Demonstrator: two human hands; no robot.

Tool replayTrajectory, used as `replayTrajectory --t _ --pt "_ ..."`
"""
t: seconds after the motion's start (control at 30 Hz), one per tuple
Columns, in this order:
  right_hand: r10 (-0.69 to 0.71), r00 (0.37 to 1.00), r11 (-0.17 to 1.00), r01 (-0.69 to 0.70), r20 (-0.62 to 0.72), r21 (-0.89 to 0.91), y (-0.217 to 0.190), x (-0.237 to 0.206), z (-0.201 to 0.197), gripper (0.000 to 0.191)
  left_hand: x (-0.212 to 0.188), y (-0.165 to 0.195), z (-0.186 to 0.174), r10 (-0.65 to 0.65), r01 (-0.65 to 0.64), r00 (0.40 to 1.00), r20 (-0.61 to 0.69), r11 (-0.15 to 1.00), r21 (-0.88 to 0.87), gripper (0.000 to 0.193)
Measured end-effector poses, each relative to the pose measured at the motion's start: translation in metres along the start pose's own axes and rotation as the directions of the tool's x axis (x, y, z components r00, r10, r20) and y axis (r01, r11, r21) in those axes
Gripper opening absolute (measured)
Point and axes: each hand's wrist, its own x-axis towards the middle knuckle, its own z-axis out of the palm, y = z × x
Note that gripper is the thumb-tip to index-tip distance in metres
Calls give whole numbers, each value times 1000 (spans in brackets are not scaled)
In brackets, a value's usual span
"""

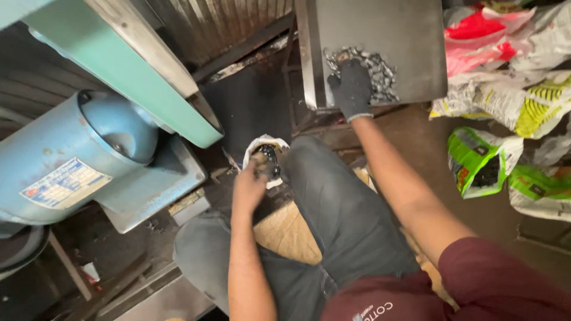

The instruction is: The person sits on the floor at a bench grinder and grinds small metal pieces against the spinning abrasive wheel, producing sparks. They hold each piece by hand, reposition it during grinding, and place finished pieces onto a metal tray that accumulates a pile of ground parts.

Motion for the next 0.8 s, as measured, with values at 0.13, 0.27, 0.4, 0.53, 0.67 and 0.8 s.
replayTrajectory --t 0.13,0.27,0.4,0.53,0.67,0.8 --pt "52 997 998 -50 54 -37 -1 5 -1 29 4 18 1 145 -158 983 113 981 110 54" --pt "204 955 122 -245 217 962 -30 -19 -3 24 7 21 7 281 -279 960 -9 955 102 43" --pt "141 959 119 -263 246 957 -91 -79 -12 28 -3 15 18 68 -109 993 -93 823 -557 36" --pt "-106 964 384 -186 244 904 -142 -142 -25 27 -14 5 18 -136 68 991 15 392 -918 36" --pt "-315 895 472 -141 315 870 -153 -157 -37 35 -18 -12 13 161 -386 861 -482 825 -414 40" --pt "-301 775 745 -172 555 645 -156 -154 -49 32 -14 -20 14 8 -163 889 -458 940 -300 32"
